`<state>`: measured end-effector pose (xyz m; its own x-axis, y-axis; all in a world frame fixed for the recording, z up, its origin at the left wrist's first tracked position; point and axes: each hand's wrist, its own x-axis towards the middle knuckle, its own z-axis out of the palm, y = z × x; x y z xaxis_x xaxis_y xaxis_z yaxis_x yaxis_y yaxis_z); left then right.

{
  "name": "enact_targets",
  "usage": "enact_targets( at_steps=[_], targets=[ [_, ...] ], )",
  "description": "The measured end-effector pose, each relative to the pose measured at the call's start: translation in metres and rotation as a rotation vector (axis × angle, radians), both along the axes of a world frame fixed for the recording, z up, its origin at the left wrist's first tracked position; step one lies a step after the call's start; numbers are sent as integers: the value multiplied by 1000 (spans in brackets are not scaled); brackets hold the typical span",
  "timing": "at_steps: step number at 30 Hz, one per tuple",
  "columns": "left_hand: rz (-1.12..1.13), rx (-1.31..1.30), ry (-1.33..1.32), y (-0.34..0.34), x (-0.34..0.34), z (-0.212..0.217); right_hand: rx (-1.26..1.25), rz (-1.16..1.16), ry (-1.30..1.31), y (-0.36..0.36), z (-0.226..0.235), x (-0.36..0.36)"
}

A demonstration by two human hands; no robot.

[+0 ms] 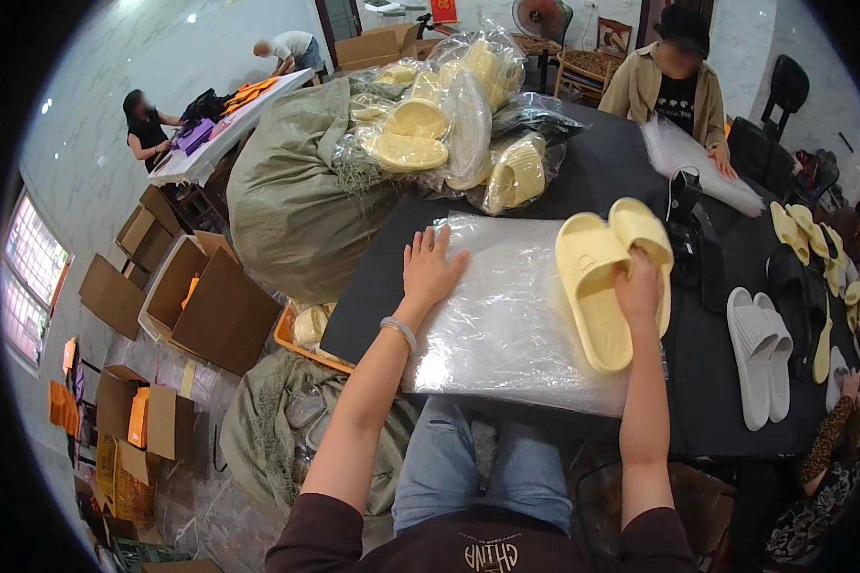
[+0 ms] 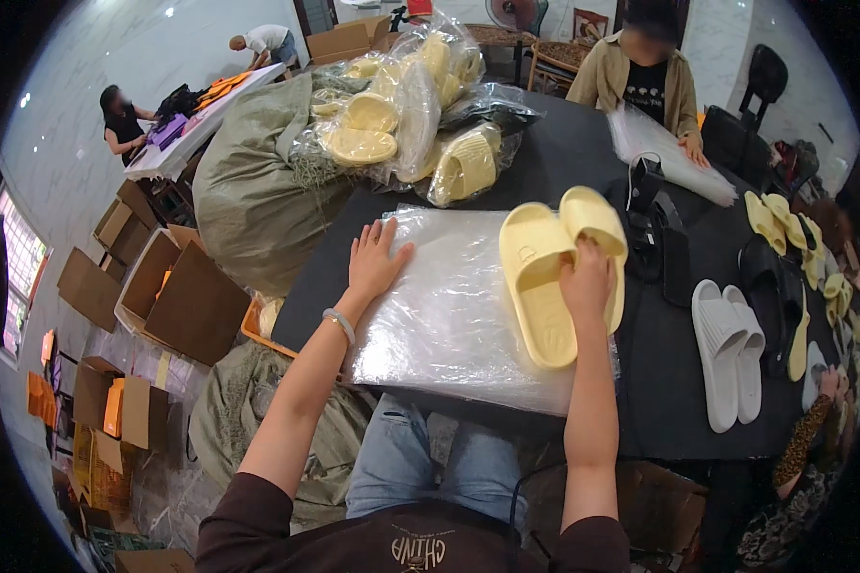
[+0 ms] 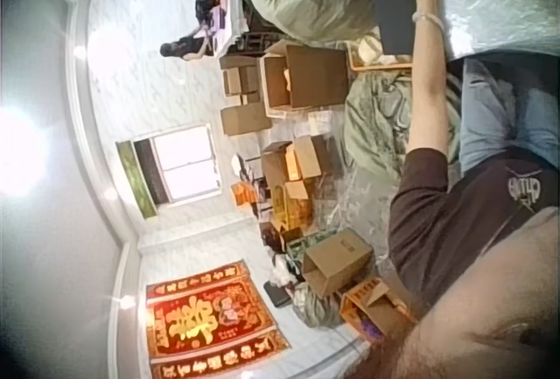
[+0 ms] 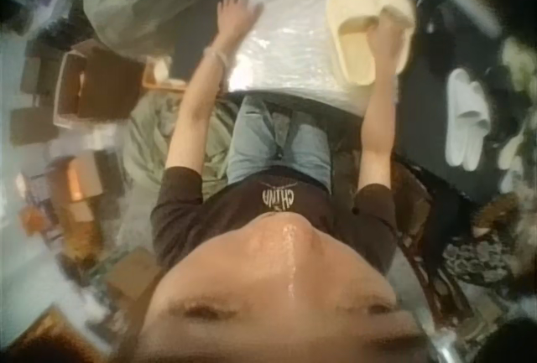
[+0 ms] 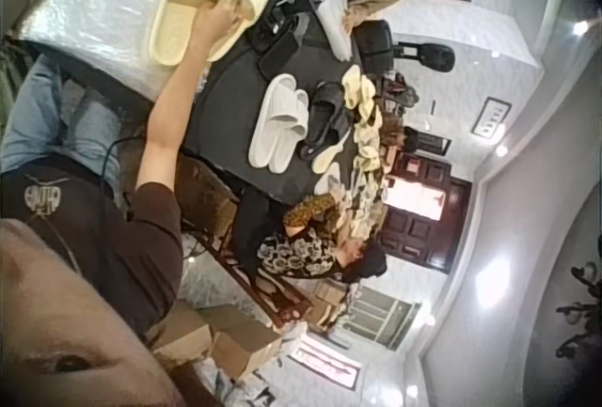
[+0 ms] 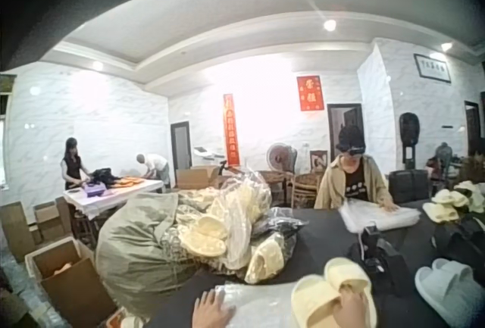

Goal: The person places pairs of yellow and white plastic slippers onto a sheet of bubble wrap on a table. They fold the bubble wrap over the slippers to enclose them and then place the wrapped pairs onto a growing stack. The process is repeated for multiple pairs of slippers.

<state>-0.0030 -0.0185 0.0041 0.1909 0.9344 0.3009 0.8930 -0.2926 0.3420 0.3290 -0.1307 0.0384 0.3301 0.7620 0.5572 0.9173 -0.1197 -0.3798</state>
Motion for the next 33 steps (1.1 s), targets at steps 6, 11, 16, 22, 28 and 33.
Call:
enact_targets(
  at_steps=[6,11,16,22,28,33],
  targets=[
    [11,16,-4,0,-1,-3,448,-54,8,-38,60,12],
    [7,18,4,1,-1,-3,385,318,555,-98,87,51],
    [10,14,0,1,-3,-3,192,161,466,-182,89,118],
    [3,-10,1,-1,0,0,81,-131,504,-229,38,199],
    [9,-5,0,-2,-4,-3,130,-255,478,-220,20,229],
    [6,-5,-4,1,0,0,75,-435,-75,-181,0,291]
  ],
)
